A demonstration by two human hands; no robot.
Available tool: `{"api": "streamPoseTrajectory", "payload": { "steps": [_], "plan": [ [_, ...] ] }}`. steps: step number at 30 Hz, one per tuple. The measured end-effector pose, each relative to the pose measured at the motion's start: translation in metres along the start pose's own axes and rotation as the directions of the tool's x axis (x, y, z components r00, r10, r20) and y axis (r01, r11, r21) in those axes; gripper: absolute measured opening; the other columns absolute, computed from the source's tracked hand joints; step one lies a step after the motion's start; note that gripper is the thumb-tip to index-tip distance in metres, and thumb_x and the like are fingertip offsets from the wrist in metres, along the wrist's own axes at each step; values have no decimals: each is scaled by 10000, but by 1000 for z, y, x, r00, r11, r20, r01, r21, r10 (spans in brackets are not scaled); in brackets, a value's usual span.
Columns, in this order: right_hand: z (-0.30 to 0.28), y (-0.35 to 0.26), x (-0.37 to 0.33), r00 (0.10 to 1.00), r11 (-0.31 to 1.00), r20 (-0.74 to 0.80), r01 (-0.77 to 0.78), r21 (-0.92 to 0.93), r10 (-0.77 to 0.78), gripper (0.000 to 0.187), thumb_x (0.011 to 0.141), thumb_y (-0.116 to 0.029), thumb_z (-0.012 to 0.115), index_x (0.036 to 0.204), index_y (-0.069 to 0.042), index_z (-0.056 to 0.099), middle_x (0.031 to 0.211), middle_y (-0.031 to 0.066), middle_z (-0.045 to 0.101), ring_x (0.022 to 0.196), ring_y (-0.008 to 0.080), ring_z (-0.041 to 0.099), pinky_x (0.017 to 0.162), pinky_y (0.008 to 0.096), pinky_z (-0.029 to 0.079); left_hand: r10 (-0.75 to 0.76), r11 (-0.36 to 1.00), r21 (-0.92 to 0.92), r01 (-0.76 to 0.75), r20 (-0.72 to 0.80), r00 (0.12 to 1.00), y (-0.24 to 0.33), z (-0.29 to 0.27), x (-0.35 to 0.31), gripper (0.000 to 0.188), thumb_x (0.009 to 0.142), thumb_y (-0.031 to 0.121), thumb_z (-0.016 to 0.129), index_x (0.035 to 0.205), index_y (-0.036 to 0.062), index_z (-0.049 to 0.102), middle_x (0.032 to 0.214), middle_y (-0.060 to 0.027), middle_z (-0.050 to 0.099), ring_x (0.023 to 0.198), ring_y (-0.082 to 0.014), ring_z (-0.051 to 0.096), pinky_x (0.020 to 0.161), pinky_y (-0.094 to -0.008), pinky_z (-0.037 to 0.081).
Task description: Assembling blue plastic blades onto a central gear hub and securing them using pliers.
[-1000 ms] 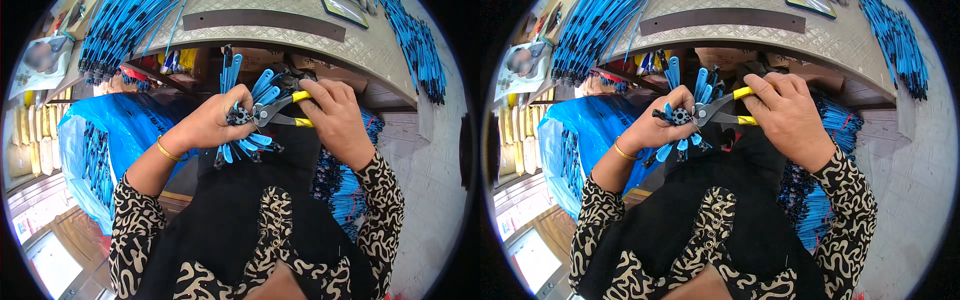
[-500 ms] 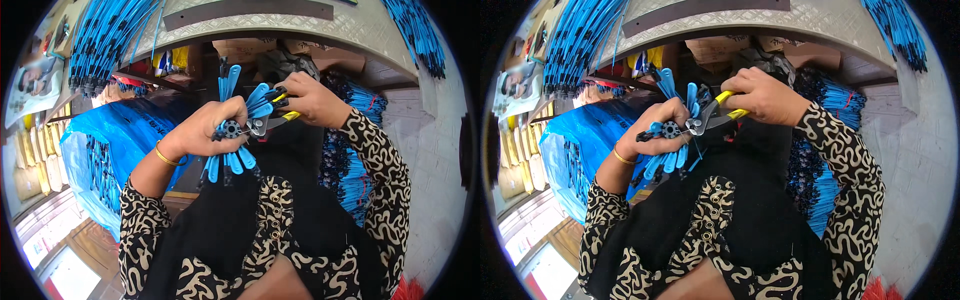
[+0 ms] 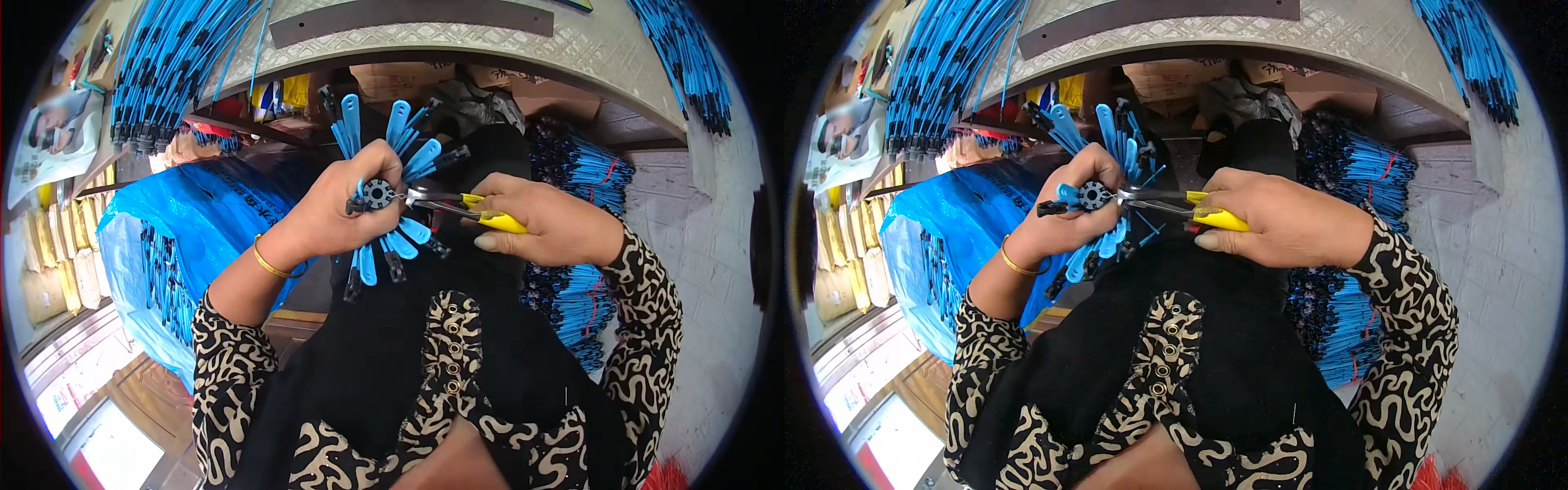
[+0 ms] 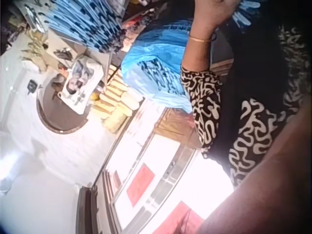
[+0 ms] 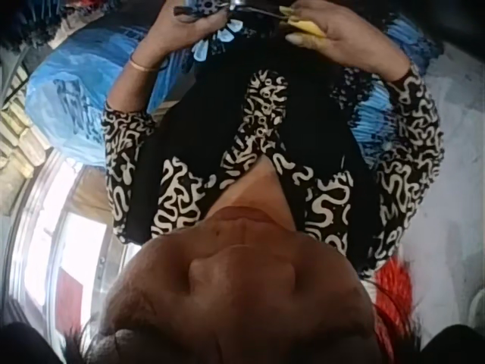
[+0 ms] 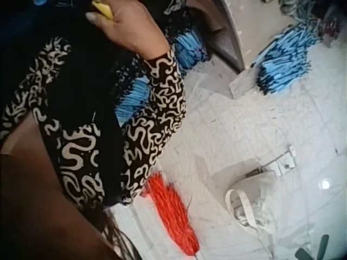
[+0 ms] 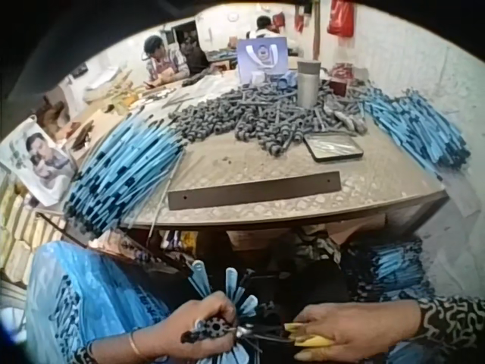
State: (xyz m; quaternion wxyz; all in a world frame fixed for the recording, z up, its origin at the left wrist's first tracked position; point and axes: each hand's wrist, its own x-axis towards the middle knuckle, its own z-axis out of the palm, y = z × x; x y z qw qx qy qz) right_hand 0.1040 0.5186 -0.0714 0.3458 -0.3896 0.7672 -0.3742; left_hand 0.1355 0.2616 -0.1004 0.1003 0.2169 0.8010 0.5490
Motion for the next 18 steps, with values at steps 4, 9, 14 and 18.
{"api": "streamPoseTrajectory", "payload": {
  "steps": [4,9,14,18],
  "plan": [
    [5,2,1,991,969,-86,76,-235,-98,240,816,-220,632,860,6,565,898,101,552,829,264,569,719,319,462,-47,999,-4,47,48,998,-4,-1,-3,190,705,25,614,813,35,458,717,-55,509,656,-156,533,616,-273,434],
    [9,34,11,974,985,183,109,133,-132,275,799,-217,651,904,17,552,838,126,576,707,252,607,646,326,498,6,987,-157,32,237,971,-7,-12,-1,266,700,89,700,840,34,481,740,-58,530,673,-151,537,621,-276,431],
    [71,74,14,726,-206,484,-635,744,-489,432,768,-172,647,1102,2,435,788,242,589,505,265,608,479,351,529,22,973,-229,34,239,971,-4,-8,6,337,697,181,752,891,36,518,770,-55,562,693,-133,542,616,-279,429],
    [17,41,22,793,516,597,-463,721,-123,447,790,-177,579,1159,-12,391,813,248,591,504,253,608,465,338,518,-62,997,-23,71,263,963,-6,-23,9,380,688,188,758,971,37,554,803,-41,566,764,-128,562,673,-282,448]
  ]
}}
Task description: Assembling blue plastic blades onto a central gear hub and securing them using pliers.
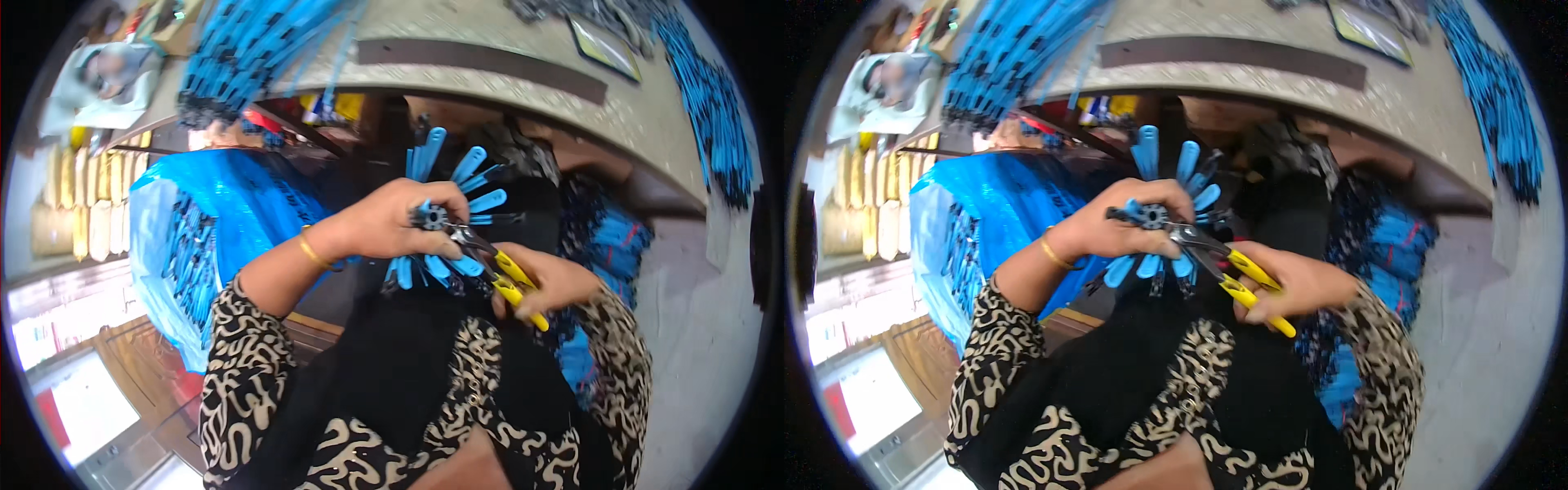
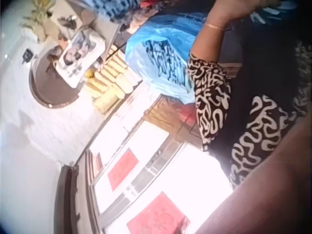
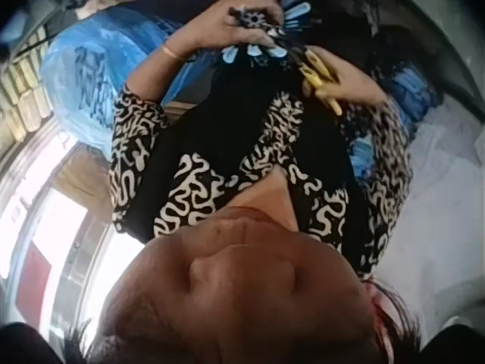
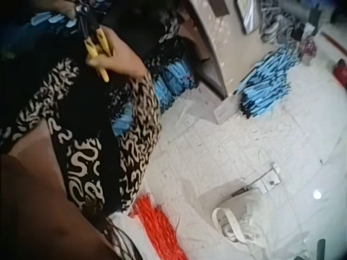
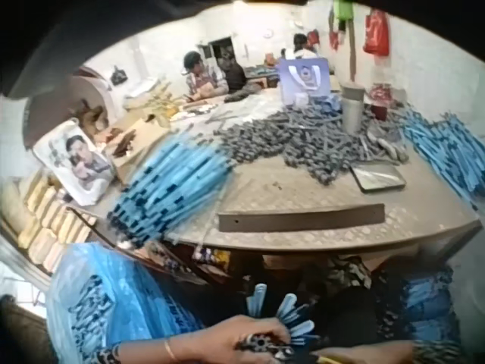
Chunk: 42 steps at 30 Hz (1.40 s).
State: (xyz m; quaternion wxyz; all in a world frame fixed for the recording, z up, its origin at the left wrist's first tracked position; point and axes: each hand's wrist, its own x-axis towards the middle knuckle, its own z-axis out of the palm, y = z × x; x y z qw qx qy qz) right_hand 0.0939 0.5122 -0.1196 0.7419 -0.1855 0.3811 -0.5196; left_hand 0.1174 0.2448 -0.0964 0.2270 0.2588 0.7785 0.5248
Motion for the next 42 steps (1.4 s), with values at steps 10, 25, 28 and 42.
{"api": "streamPoseTrajectory", "payload": {
  "steps": [10,25,28,42],
  "plan": [
    [2,23,-6,966,970,-94,244,25,-240,560,853,-127,508,1335,-35,239,797,162,595,608,208,601,582,310,505,62,987,-148,-68,-44,997,-5,1,-2,351,719,204,727,985,54,555,806,-55,594,731,-154,564,665,-296,453],
    [12,0,-1,955,991,-290,95,91,-65,616,841,-254,595,1330,-38,289,723,140,589,507,194,586,444,260,479,-16,974,-226,-5,-92,996,-15,-13,-9,372,682,219,760,949,23,589,882,-50,585,821,-140,550,738,-284,447],
    [8,13,0,981,937,-190,99,335,-36,629,830,-214,590,1341,-44,266,746,149,595,558,212,605,493,281,502,-65,976,-214,41,-106,992,-15,-13,-8,400,678,273,766,934,24,585,858,-37,561,813,-127,529,741,-266,430],
    [22,21,6,851,974,-481,225,-28,-210,486,857,-145,515,1274,11,319,700,154,603,482,198,600,411,274,476,-104,971,-225,78,-107,989,-12,-4,1,444,646,316,770,928,26,587,853,-20,554,809,-119,521,737,-262,428]
  ]
}}
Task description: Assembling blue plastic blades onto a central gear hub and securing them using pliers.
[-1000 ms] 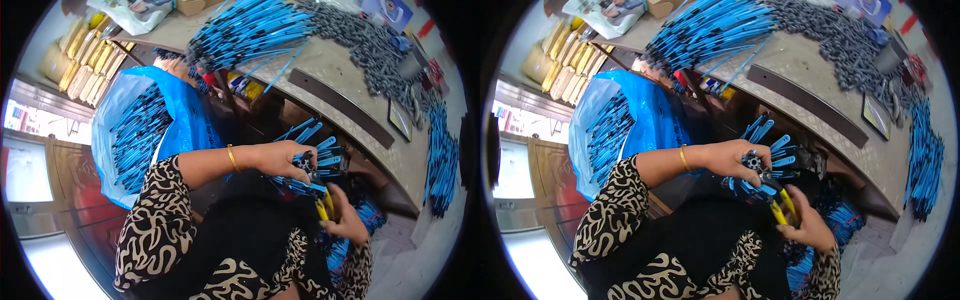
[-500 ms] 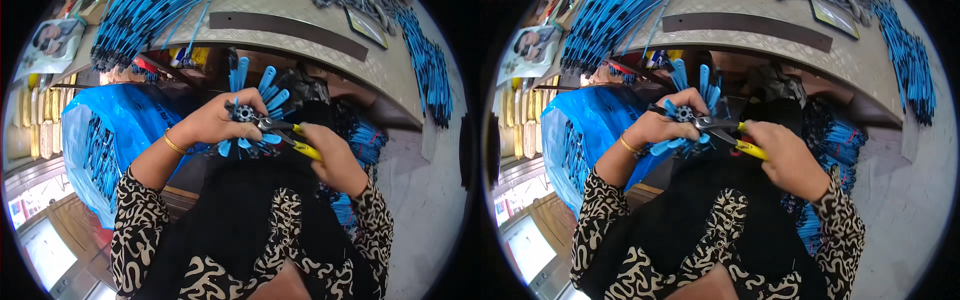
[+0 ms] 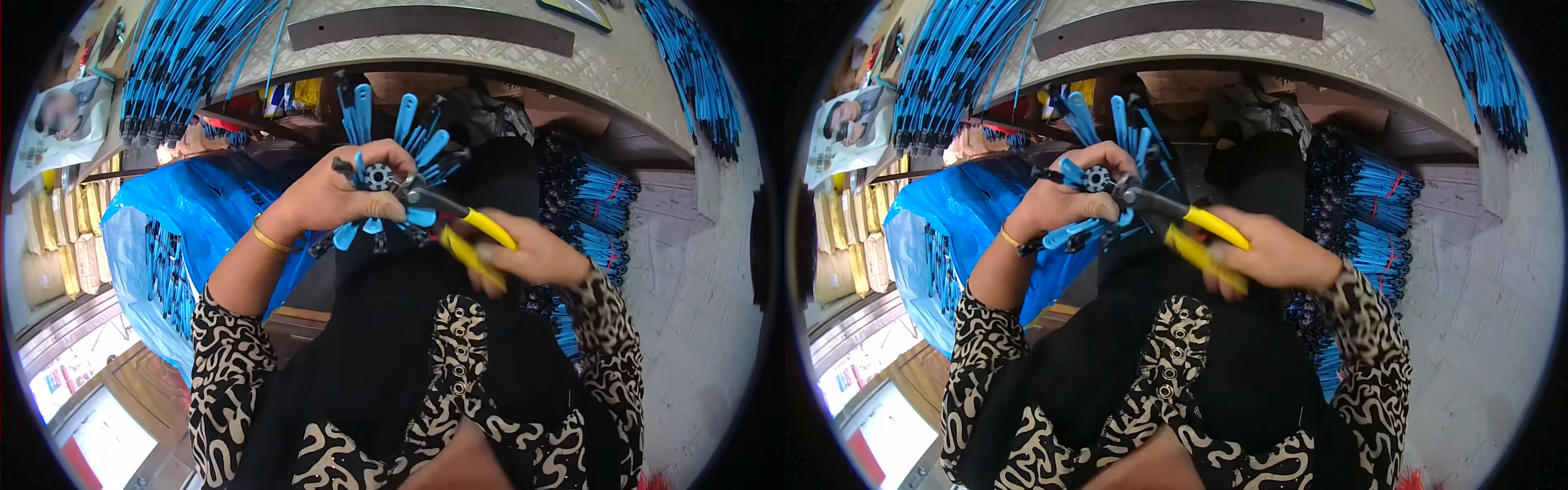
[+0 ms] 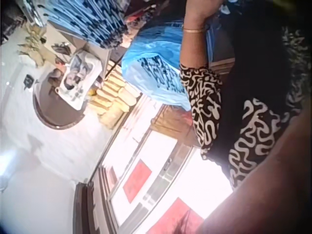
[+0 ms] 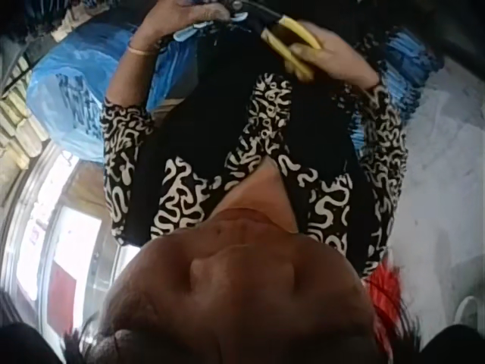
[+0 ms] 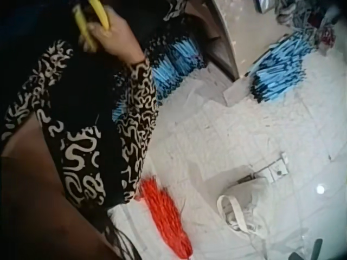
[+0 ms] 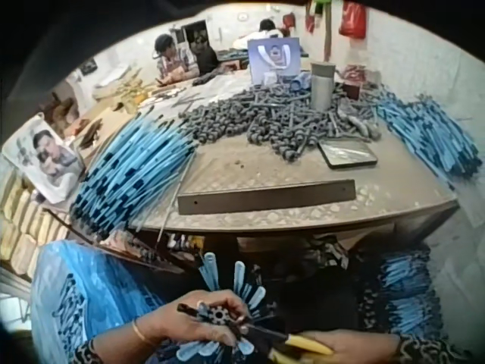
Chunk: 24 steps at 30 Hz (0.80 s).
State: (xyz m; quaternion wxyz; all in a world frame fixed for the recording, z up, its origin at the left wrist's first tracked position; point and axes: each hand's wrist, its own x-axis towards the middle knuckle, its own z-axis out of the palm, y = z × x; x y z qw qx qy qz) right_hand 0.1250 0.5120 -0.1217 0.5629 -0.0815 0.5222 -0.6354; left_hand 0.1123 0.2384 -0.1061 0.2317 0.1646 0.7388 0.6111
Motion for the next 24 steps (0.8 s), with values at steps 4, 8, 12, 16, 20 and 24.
{"api": "streamPoseTrajectory", "payload": {
  "steps": [4,8,12,16,20,24],
  "plan": [
    [-28,64,24,713,670,670,-395,629,-208,500,839,-125,504,1290,-3,325,811,181,615,600,207,631,537,277,511,-41,999,-9,42,131,991,8,4,11,386,667,254,758,930,27,589,831,-14,559,794,-108,519,722,-254,431],
    [-33,44,19,793,819,599,-267,508,-113,493,838,-111,493,1288,9,332,814,199,609,648,213,637,591,301,519,-18,1000,8,17,122,992,7,1,9,312,695,159,750,929,29,589,795,-3,564,774,-86,515,701,-239,437],
    [-34,47,20,811,810,574,-258,527,-115,420,860,-150,493,1221,22,367,806,207,605,642,223,634,586,307,527,2,1000,-19,0,97,995,6,3,8,316,699,163,749,937,27,591,799,-2,569,783,-86,516,703,-237,437],
    [-34,52,23,821,799,559,-259,543,-114,365,883,-190,494,1154,35,402,798,216,601,637,234,632,582,313,535,22,999,-51,-16,109,994,3,4,9,346,702,180,752,968,27,593,810,-1,572,783,-89,516,702,-239,436],
    [-34,58,27,830,794,546,-255,551,-112,341,900,-220,494,1104,45,428,792,222,599,632,242,630,578,317,540,19,999,-43,-12,151,988,3,4,8,432,683,249,762,1011,23,595,835,-9,580,785,-98,522,709,-248,438],
    [-35,54,28,747,767,641,-304,565,-177,325,915,-289,489,981,29,473,865,226,596,727,258,639,650,325,547,-60,998,-21,65,180,982,6,5,9,541,650,349,775,1036,13,600,874,-30,593,814,-116,538,738,-266,441]
  ]
}}
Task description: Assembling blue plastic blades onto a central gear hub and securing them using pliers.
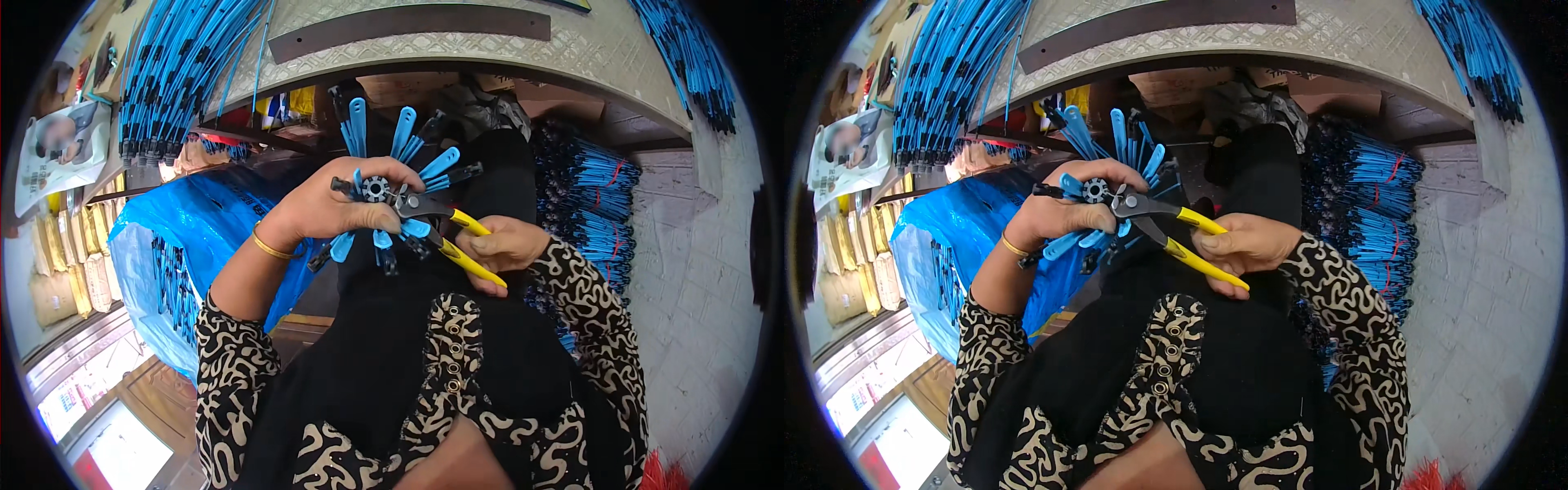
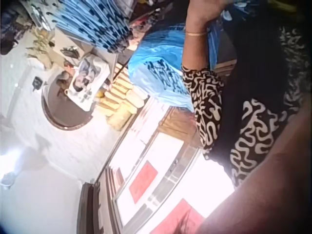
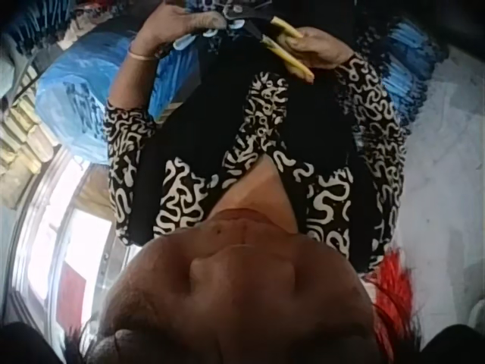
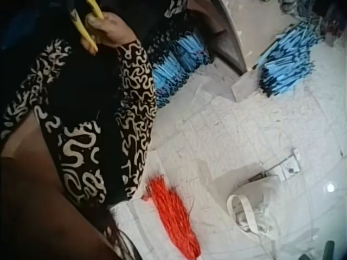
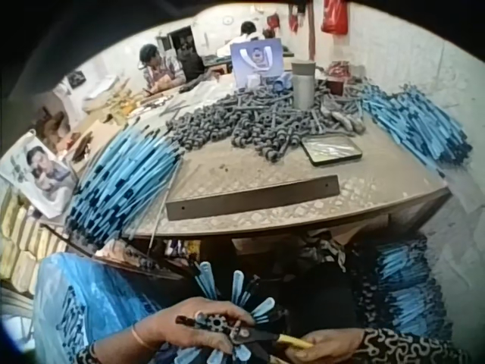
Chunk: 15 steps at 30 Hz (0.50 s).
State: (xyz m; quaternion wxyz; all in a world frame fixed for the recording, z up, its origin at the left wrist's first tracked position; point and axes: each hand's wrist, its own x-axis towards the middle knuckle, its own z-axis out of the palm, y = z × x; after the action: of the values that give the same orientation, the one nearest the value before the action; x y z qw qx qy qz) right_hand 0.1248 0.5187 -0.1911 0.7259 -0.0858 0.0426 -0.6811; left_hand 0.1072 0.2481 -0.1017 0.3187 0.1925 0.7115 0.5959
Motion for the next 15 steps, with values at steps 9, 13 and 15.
{"api": "streamPoseTrajectory", "payload": {
  "steps": [9,13,15],
  "plan": [
    [80,-43,-10,798,838,-600,-295,-459,-48,324,906,-285,506,909,40,505,910,221,598,802,271,645,688,334,555,16,998,68,-15,-6,1000,6,6,-2,462,686,260,761,1041,12,600,917,-56,618,844,-138,567,769,-281,454],
    [78,-43,-9,795,817,-605,-322,-479,-42,311,908,-278,504,915,33,504,926,215,597,818,269,644,695,336,554,19,997,74,-18,-8,1000,5,6,-2,453,686,254,761,1037,15,603,911,-58,622,838,-142,572,766,-284,458],
    [72,-40,-9,817,818,-574,-296,-494,-52,307,909,-283,503,907,24,503,912,204,596,804,255,644,691,333,554,24,997,79,-23,-11,1000,4,6,-3,451,685,253,762,1035,16,604,908,-58,623,835,-142,573,764,-285,459]
  ]
}}
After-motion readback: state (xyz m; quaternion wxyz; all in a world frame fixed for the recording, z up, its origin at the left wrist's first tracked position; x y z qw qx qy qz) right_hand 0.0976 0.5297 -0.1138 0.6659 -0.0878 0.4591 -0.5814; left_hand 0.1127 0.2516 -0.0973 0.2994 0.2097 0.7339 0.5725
